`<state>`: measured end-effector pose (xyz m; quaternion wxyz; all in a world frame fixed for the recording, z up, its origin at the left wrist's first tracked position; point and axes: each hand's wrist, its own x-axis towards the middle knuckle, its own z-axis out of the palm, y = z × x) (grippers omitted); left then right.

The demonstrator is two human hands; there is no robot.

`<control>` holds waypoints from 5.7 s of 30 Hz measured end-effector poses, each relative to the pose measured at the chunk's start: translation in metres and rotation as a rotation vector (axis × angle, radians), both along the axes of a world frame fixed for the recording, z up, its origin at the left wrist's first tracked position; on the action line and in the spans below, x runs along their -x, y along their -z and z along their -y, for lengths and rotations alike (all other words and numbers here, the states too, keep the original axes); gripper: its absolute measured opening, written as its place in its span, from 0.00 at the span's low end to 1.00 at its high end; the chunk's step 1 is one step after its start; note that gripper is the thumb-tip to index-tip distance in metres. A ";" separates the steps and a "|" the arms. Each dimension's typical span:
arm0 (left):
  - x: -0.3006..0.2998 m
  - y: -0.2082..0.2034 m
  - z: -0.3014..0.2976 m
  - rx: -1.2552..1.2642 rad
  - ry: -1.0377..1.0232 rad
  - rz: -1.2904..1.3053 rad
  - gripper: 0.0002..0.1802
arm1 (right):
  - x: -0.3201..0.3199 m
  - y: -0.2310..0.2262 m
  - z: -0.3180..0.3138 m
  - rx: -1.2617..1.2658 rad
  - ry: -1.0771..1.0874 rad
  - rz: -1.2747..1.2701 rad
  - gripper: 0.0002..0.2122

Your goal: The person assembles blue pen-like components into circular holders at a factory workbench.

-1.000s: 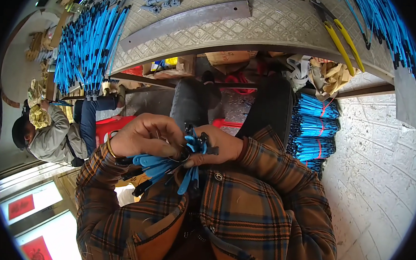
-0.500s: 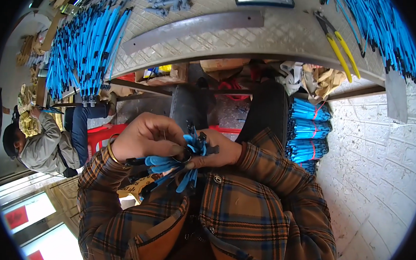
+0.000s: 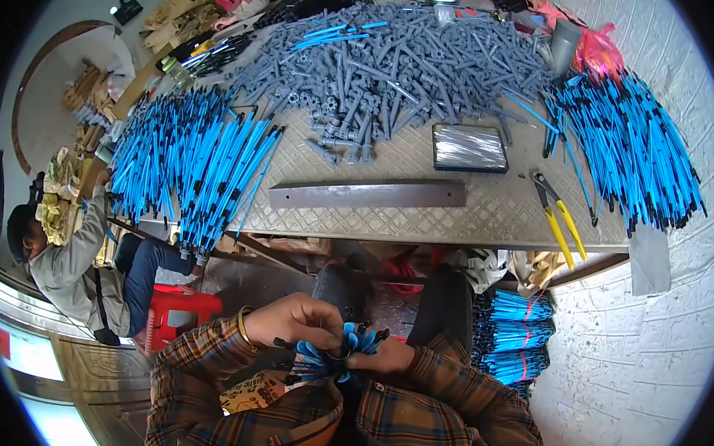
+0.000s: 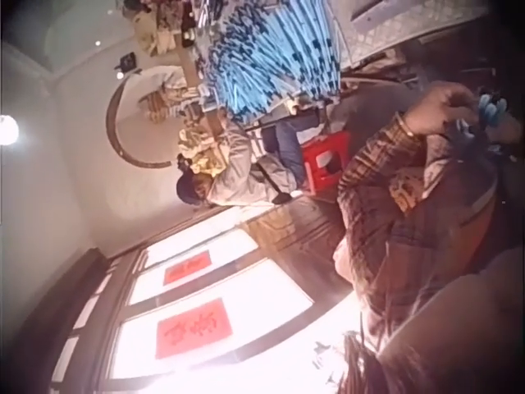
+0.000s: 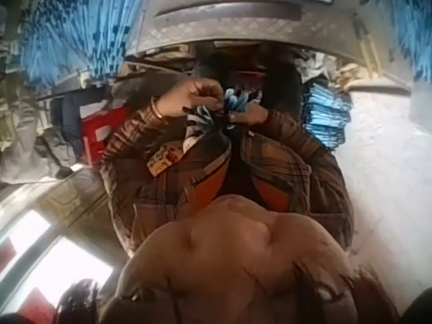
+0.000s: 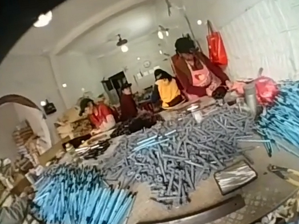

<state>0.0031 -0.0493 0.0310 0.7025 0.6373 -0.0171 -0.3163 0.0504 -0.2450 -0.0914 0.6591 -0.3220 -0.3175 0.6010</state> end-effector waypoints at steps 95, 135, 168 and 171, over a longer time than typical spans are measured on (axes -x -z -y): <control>0.028 0.020 -0.021 -0.102 -0.296 0.052 0.15 | 0.005 -0.023 -0.013 -0.040 0.114 0.165 0.08; 0.038 0.025 -0.016 0.025 -0.055 0.325 0.12 | 0.020 -0.016 -0.008 0.090 0.223 0.168 0.18; 0.045 0.014 0.014 -0.489 -0.218 0.825 0.19 | 0.015 -0.009 -0.003 -0.098 0.224 0.137 0.18; 0.046 0.012 0.016 -0.476 -0.252 0.831 0.18 | 0.019 -0.015 0.000 -0.103 0.224 -0.163 0.20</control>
